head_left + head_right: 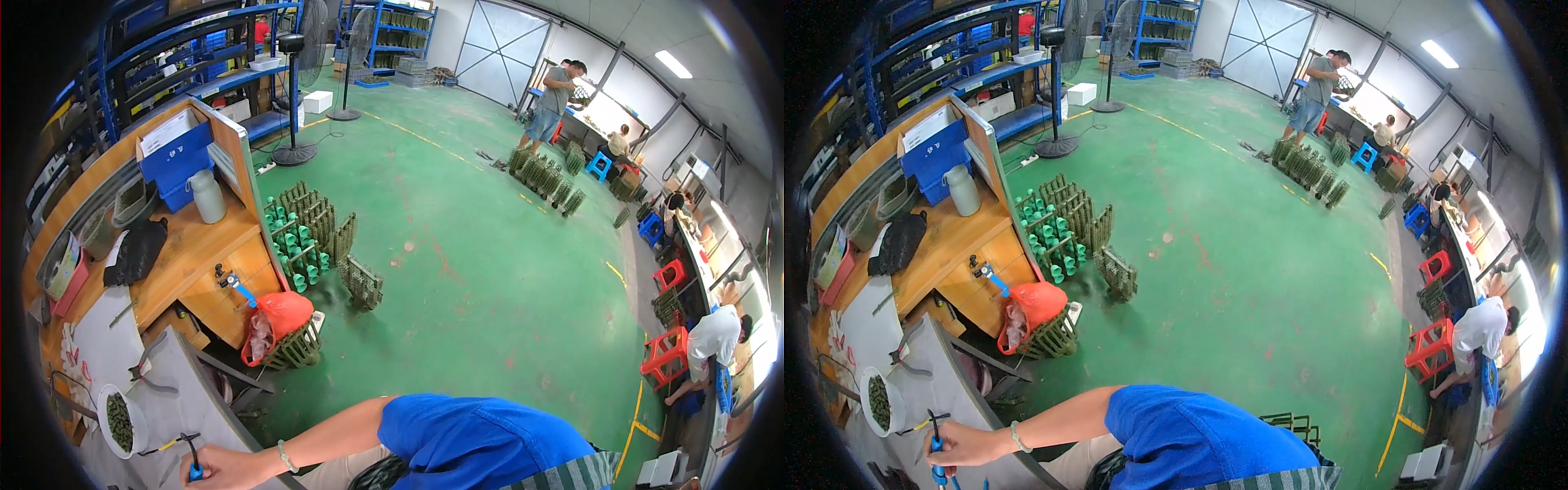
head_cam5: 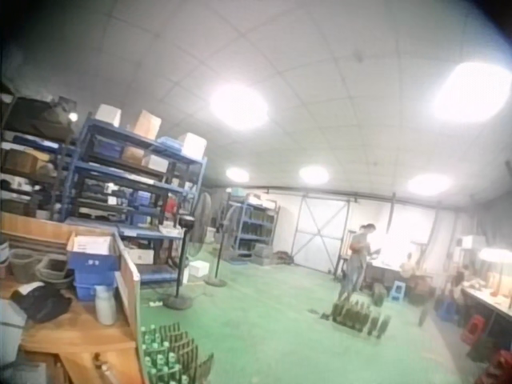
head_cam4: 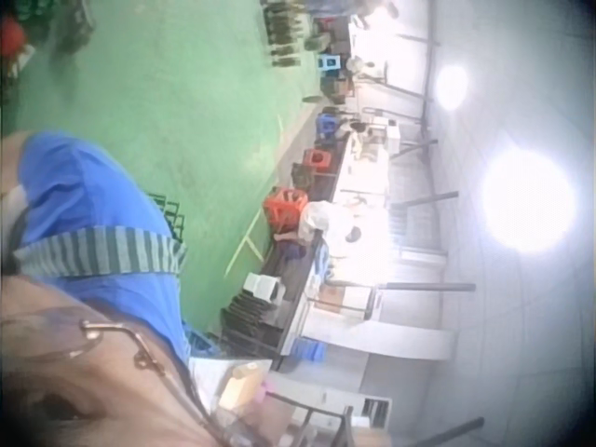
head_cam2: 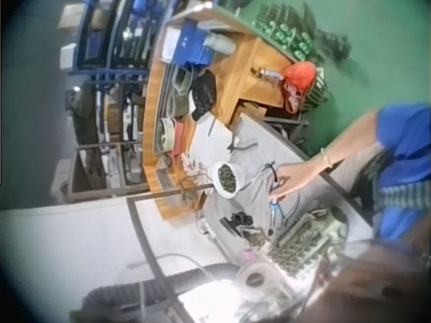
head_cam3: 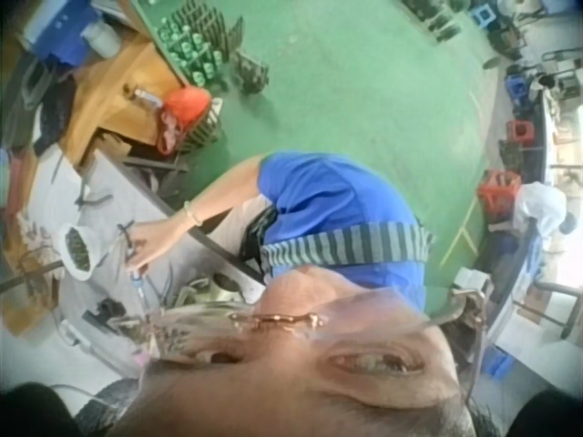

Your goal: The person trims excess plastic from a green component using pliers, then uses a soldering iron to secure small parts into the circular slots of the component.

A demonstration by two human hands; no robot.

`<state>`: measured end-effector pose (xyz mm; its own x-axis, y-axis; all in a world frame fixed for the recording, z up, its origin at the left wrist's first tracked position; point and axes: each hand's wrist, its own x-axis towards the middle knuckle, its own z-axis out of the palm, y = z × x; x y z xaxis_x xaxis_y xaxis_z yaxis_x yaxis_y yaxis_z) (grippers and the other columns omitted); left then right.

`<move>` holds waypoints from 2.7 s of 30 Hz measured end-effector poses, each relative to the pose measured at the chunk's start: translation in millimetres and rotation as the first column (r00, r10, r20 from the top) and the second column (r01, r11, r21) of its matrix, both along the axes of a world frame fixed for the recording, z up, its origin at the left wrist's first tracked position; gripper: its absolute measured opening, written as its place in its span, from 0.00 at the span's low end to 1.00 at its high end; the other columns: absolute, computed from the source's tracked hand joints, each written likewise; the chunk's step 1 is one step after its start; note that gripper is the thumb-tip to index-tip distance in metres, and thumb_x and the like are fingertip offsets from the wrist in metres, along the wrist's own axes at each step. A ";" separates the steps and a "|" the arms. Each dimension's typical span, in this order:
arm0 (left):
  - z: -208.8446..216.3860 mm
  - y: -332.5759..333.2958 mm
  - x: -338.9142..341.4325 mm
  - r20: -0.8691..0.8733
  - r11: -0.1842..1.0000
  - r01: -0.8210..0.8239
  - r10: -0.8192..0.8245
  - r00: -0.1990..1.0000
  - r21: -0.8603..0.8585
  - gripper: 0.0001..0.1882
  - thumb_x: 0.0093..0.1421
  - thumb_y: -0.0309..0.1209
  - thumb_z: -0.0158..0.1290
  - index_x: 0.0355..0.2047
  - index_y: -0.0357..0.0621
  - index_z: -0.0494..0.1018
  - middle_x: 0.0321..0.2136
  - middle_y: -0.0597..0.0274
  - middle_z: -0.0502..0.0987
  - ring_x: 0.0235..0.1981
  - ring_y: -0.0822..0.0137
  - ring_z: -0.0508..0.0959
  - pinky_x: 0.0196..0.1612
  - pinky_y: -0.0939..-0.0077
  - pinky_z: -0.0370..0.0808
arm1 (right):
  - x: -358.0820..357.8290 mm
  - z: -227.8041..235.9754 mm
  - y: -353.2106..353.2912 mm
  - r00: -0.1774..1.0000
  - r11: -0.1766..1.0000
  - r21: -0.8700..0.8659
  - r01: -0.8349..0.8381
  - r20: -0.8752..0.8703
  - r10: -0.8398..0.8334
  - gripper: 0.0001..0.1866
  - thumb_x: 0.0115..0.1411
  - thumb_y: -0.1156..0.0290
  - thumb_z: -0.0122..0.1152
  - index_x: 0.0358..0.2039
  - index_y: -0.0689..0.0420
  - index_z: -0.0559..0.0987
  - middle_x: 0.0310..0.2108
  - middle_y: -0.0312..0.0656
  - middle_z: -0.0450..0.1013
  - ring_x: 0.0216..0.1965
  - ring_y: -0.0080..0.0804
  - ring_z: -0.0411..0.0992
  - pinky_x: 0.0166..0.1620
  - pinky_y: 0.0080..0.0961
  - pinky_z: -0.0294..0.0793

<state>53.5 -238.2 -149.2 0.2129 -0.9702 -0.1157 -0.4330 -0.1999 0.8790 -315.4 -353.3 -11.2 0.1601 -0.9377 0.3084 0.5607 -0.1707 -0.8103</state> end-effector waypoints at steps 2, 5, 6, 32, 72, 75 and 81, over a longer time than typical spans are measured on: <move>-0.1 -2.3 -3.7 -0.009 1.000 -0.004 0.004 1.000 0.002 0.18 0.62 0.28 0.54 0.51 0.35 0.67 0.46 0.48 0.73 0.43 0.58 0.76 0.42 0.67 0.76 | -3.0 0.4 1.9 1.000 1.000 0.004 0.008 0.009 -0.008 0.11 0.63 0.68 0.57 0.33 0.65 0.73 0.24 0.37 0.73 0.23 0.20 0.74 0.28 0.18 0.76; 1.8 -0.3 -2.0 -0.011 1.000 -0.029 0.029 1.000 -0.001 0.17 0.61 0.27 0.55 0.50 0.35 0.68 0.46 0.50 0.74 0.43 0.60 0.76 0.42 0.69 0.76 | -1.4 1.7 0.9 1.000 1.000 -0.027 0.003 -0.027 -0.003 0.11 0.64 0.67 0.58 0.33 0.65 0.73 0.24 0.38 0.74 0.24 0.20 0.75 0.29 0.18 0.77; 5.1 3.1 2.8 -0.008 0.999 -0.046 0.046 0.999 0.000 0.17 0.61 0.26 0.55 0.49 0.35 0.69 0.45 0.50 0.74 0.43 0.61 0.76 0.42 0.69 0.76 | 2.6 0.9 -0.7 1.000 0.999 -0.037 -0.006 0.001 0.006 0.11 0.64 0.67 0.58 0.34 0.64 0.73 0.24 0.37 0.74 0.24 0.20 0.74 0.29 0.18 0.77; 162.8 -33.9 -81.3 0.734 0.907 0.020 0.327 0.595 -0.421 0.15 0.52 0.31 0.62 0.41 0.46 0.78 0.33 0.63 0.79 0.45 0.59 0.73 0.54 0.62 0.62 | -4.5 -14.2 -27.6 0.957 0.972 -0.212 -0.102 -0.286 0.038 0.08 0.62 0.82 0.49 0.36 0.69 0.77 0.38 0.49 0.72 0.32 0.36 0.78 0.36 0.29 0.83; 139.1 -62.0 -77.4 0.822 0.925 0.062 0.301 0.484 -0.375 0.15 0.50 0.30 0.62 0.40 0.44 0.78 0.36 0.64 0.79 0.44 0.60 0.73 0.51 0.62 0.64 | -32.5 -26.5 -39.8 0.931 0.951 -0.237 -0.201 -0.347 0.110 0.09 0.59 0.78 0.50 0.36 0.69 0.77 0.39 0.54 0.70 0.28 0.39 0.77 0.33 0.31 0.83; 152.9 -53.3 -80.2 0.761 0.922 -0.014 0.328 0.560 -0.388 0.13 0.55 0.32 0.61 0.41 0.44 0.78 0.35 0.62 0.79 0.43 0.59 0.73 0.52 0.63 0.63 | -37.2 -26.6 -38.4 0.940 0.955 -0.233 -0.182 -0.326 0.100 0.09 0.59 0.79 0.49 0.36 0.69 0.76 0.39 0.55 0.70 0.28 0.39 0.77 0.31 0.31 0.83; 169.2 42.8 -34.6 0.363 0.804 -0.465 0.586 0.724 -0.371 0.05 0.64 0.25 0.54 0.39 0.39 0.72 0.30 0.65 0.77 0.33 0.75 0.74 0.40 0.76 0.71 | -47.9 -34.5 -36.8 0.938 0.971 -0.230 -0.067 -0.345 -0.017 0.07 0.56 0.80 0.47 0.33 0.68 0.74 0.38 0.56 0.70 0.26 0.38 0.72 0.27 0.30 0.81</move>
